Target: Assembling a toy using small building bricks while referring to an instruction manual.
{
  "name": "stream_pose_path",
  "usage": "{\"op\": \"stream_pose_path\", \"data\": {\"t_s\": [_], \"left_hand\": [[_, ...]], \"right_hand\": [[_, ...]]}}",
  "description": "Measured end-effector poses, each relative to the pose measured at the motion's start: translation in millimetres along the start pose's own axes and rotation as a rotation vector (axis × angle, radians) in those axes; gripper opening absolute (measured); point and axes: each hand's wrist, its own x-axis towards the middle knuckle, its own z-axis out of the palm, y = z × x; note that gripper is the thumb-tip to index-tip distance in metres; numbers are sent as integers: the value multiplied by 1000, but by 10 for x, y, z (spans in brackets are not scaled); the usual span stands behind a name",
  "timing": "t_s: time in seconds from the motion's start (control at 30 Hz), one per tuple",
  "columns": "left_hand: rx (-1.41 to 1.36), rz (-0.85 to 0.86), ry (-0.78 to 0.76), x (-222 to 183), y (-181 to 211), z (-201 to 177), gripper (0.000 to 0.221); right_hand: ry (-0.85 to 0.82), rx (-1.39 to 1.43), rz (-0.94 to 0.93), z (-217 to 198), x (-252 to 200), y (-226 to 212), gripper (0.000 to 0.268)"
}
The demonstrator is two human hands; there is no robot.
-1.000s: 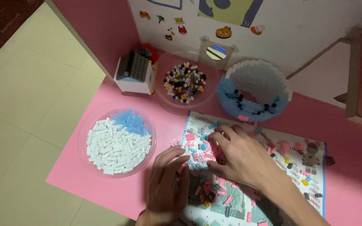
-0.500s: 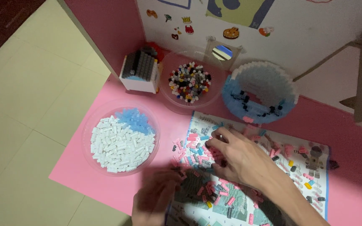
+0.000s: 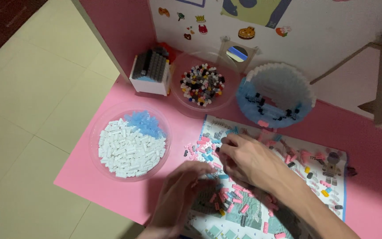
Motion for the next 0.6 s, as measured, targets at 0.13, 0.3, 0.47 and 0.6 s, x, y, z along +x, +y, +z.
{"op": "stream_pose_path", "data": {"t_s": [0.13, 0.3, 0.47, 0.6], "left_hand": [[59, 65, 1, 115, 135, 288, 36], [-67, 22, 38, 206, 15, 386, 28], [-237, -41, -95, 348, -93, 623, 55], [-454, -166, -206, 622, -237, 599, 37]], "right_hand": [[-22, 88, -6, -36, 27, 75, 19], [-6, 216, 38, -384, -61, 24, 31], [128, 320, -23, -775, -167, -215, 18], [131, 371, -80, -857, -205, -328, 33]]}}
